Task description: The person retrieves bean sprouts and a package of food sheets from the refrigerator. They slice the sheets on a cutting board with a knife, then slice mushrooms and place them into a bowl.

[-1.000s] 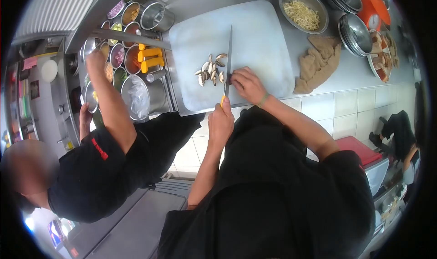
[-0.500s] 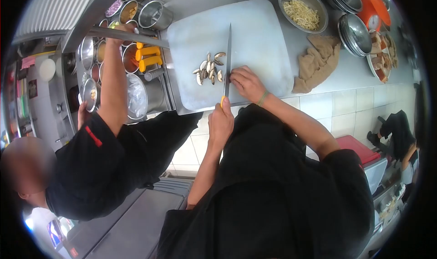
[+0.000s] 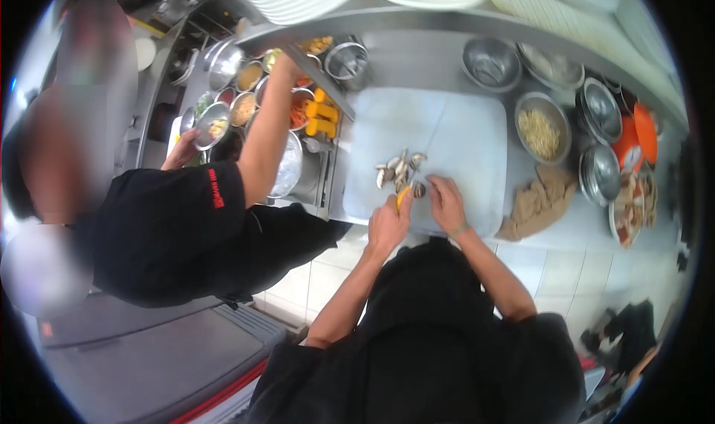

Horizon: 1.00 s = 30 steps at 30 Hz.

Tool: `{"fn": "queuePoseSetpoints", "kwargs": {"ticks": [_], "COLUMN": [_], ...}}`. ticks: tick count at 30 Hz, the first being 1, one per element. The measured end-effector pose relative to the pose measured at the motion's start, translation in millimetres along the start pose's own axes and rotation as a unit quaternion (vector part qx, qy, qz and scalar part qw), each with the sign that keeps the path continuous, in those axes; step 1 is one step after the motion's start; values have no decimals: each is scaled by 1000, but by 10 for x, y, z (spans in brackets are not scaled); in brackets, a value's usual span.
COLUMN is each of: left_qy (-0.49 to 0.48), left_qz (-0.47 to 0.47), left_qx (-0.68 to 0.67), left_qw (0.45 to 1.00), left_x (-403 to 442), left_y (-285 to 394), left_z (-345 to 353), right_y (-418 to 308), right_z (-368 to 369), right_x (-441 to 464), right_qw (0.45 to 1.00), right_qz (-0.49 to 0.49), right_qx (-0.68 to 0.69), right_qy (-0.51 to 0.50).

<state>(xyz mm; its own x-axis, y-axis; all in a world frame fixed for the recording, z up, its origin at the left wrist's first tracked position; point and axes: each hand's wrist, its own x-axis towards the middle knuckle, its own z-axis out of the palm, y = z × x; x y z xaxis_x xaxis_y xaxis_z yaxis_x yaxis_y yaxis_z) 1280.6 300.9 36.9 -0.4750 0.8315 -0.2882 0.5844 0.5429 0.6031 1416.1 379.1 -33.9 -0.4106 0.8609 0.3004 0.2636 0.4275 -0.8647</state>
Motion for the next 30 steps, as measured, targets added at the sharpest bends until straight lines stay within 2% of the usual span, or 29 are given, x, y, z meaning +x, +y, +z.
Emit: {"fn": "queuePoseSetpoints", "kwargs": {"ticks": [2,6,8,9,11,14,20,21,23,27,29,30], "left_qy": [12,41,46,64,87,75,77,85,102,75,90,88], "left_qz": [-4,23,28,37,52,67,103,103,94,73,83,86], "left_qx": [17,24,16,9,-4,-10,25,35,41,41,48,48], "left_qw": [1000,999,998,997,995,995,991,990,990,994,991,991], "left_x": [-19,-126,-161,-167,-159,-175,-245,-247,-202,-155,-142,-143], "left_y": [-100,-91,-76,-115,-155,-187,-154,-155,-206,-226,-225,-214], "left_z": [55,71,67,106,135,160,152,143,161,101,109,115], "right_y": [-69,-368,-443,-429,-350,-297,-205,-223,-153,-224,-222,-201], "right_z": [-45,-216,-262,-266,-229,-168,-39,-61,-137,-348,-355,-341], "right_x": [99,355,453,486,586,683,752,758,748,826,839,839], "right_qw": [995,980,967,963,950,940,930,930,956,954,950,950], "right_qz": [-51,-170,-152,-167,-135,-132,-127,-93,-120,-105,-72,-70], "right_qx": [-35,-101,-174,-183,-229,-240,-254,-254,-206,-223,-199,-200], "right_qy": [79,9,-107,-103,-166,-204,-235,-248,-168,-169,-231,-229]}}
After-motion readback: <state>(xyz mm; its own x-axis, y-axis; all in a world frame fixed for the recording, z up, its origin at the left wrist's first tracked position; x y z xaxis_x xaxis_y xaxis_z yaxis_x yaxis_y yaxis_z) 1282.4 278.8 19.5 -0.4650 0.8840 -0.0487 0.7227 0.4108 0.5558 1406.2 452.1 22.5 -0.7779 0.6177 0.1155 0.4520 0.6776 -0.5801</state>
